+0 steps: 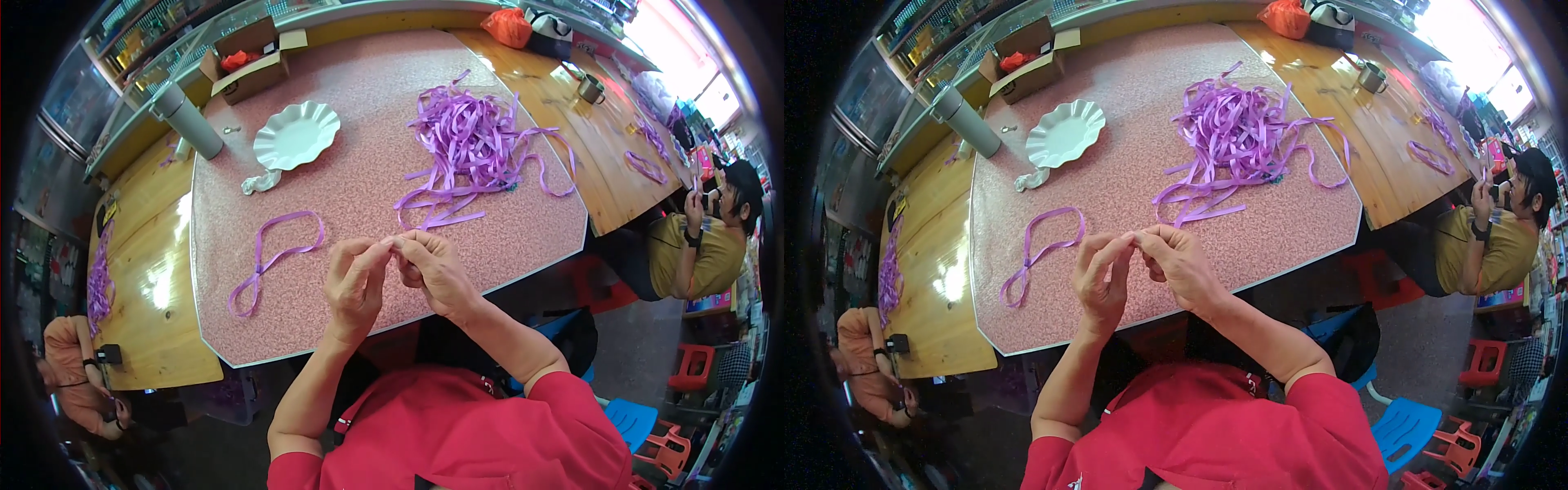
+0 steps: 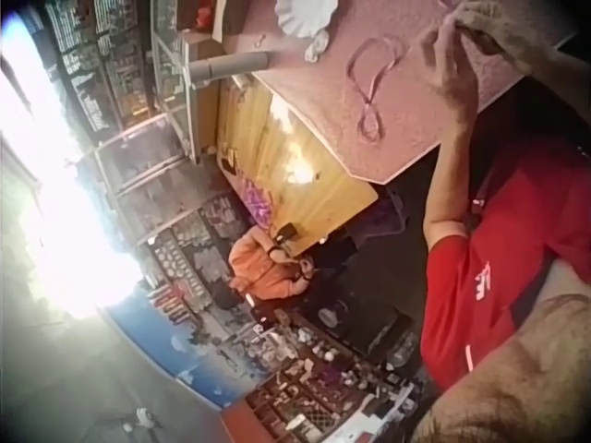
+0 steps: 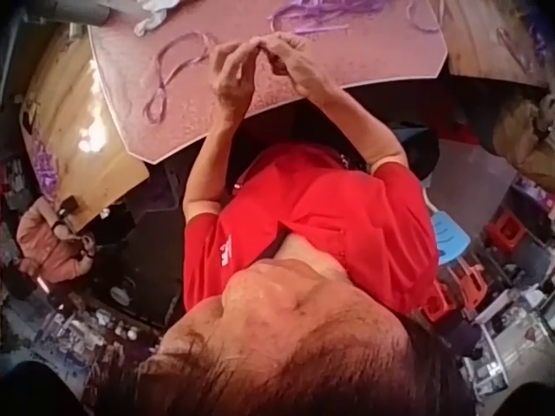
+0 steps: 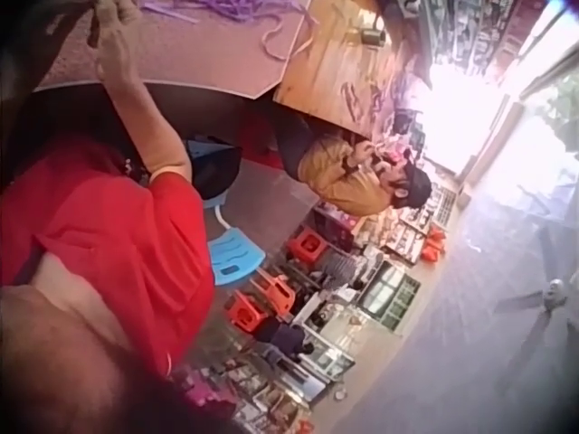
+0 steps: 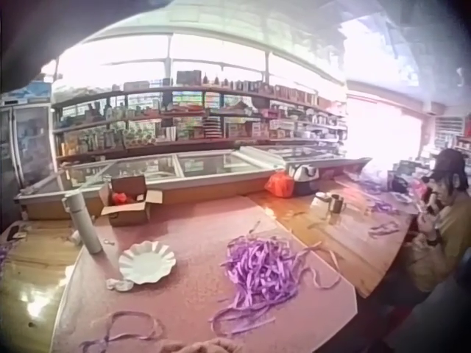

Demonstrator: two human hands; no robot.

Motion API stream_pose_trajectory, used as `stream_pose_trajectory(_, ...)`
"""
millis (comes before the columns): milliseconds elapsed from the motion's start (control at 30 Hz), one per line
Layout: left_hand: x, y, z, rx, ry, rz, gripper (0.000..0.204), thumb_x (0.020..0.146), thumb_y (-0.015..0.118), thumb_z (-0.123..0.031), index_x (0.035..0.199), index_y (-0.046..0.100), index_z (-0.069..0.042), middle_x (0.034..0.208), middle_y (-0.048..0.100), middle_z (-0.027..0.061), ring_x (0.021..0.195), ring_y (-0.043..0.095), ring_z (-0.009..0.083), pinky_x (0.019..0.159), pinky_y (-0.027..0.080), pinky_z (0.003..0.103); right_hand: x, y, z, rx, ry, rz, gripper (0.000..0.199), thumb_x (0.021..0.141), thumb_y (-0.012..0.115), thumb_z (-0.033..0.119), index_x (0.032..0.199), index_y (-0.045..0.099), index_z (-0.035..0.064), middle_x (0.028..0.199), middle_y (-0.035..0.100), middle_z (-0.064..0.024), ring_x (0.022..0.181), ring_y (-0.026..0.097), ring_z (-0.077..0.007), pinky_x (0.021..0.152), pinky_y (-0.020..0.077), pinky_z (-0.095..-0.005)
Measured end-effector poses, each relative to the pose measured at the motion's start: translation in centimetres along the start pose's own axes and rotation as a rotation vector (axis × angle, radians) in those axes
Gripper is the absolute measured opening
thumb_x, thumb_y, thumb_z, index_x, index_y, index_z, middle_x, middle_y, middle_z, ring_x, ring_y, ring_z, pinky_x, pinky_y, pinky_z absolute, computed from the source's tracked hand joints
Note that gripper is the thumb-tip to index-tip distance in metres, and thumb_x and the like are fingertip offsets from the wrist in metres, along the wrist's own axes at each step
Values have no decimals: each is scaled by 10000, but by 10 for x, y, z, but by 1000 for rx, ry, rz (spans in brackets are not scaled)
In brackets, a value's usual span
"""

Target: The person is untangling long purple plastic ribbons and tying knots or loops in them.

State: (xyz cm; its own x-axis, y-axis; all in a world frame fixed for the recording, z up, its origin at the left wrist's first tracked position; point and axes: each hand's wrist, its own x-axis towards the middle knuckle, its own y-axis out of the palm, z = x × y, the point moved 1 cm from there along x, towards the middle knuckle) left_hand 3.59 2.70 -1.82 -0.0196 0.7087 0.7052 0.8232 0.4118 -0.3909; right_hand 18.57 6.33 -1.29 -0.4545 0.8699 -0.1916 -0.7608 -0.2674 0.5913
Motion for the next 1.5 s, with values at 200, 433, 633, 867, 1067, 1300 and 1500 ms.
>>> stream_pose_trajectory(200, 0, -1, 7, -174, -74, -20, 282, 843, 713, 102, 1080, 631, -27, 980, 675, 103, 900, 664, 212, 809, 530, 312, -1, 0, 1, -152, -69, 6, 178, 987, 662, 237, 948, 683, 65, 713, 520, 78, 577, 419, -1, 500, 328, -186)
stream_pose_trajectory(433, -3, -5, 10, -219, -117, 48, 266, 848, 713, 100, 1055, 602, -26, 1026, 660, 111, 969, 643, 189, 860, 515, 311, -3, -3, 3, -218, -65, 16, 193, 989, 664, 237, 976, 689, 46, 727, 531, 75, 624, 438, -1, 539, 357, -185)
stream_pose_trajectory(633, -7, -11, 14, -748, -605, 221, 141, 956, 653, -15, 1072, 572, -24, 1057, 630, 74, 992, 617, 153, 913, 484, 300, -1, -7, 12, -499, -156, 39, 204, 998, 638, 197, 1014, 687, 0, 859, 656, 9, 791, 556, -34, 682, 449, -213)
stream_pose_trajectory(867, -5, -13, 11, -807, -630, 249, 125, 993, 630, -101, 1088, 569, -47, 1034, 618, 16, 919, 579, 87, 793, 452, 232, -9, -8, 19, -663, -240, 123, 187, 936, 700, 154, 1030, 690, -8, 879, 655, -7, 789, 582, -67, 678, 476, -248)
stream_pose_trajectory(1067, -10, -9, 16, -767, -618, 251, 123, 1004, 611, -132, 1092, 565, -60, 995, 614, -10, 851, 528, 47, 714, 402, 196, -16, 2, 28, -999, -495, 51, 142, 890, 737, 137, 993, 720, 40, 804, 622, -51, 716, 593, -138, 633, 472, -292)
stream_pose_trajectory(1300, -12, -8, 18, -705, -621, 286, 101, 1007, 580, -114, 1088, 554, -58, 968, 610, -6, 872, 538, 60, 752, 424, 209, -21, 3, 30, -1066, -518, 42, 103, 887, 742, 77, 986, 745, 52, 784, 596, -27, 664, 536, -95, 585, 422, -274)
stream_pose_trajectory(1500, -14, -3, 18, -681, -568, 343, 124, 1013, 589, -141, 1092, 552, -52, 983, 608, 7, 908, 555, 76, 795, 440, 227, -16, -7, 31, -1124, -812, 146, 116, 866, 733, 42, 982, 739, 37, 833, 638, -62, 679, 574, -132, 589, 440, -274)
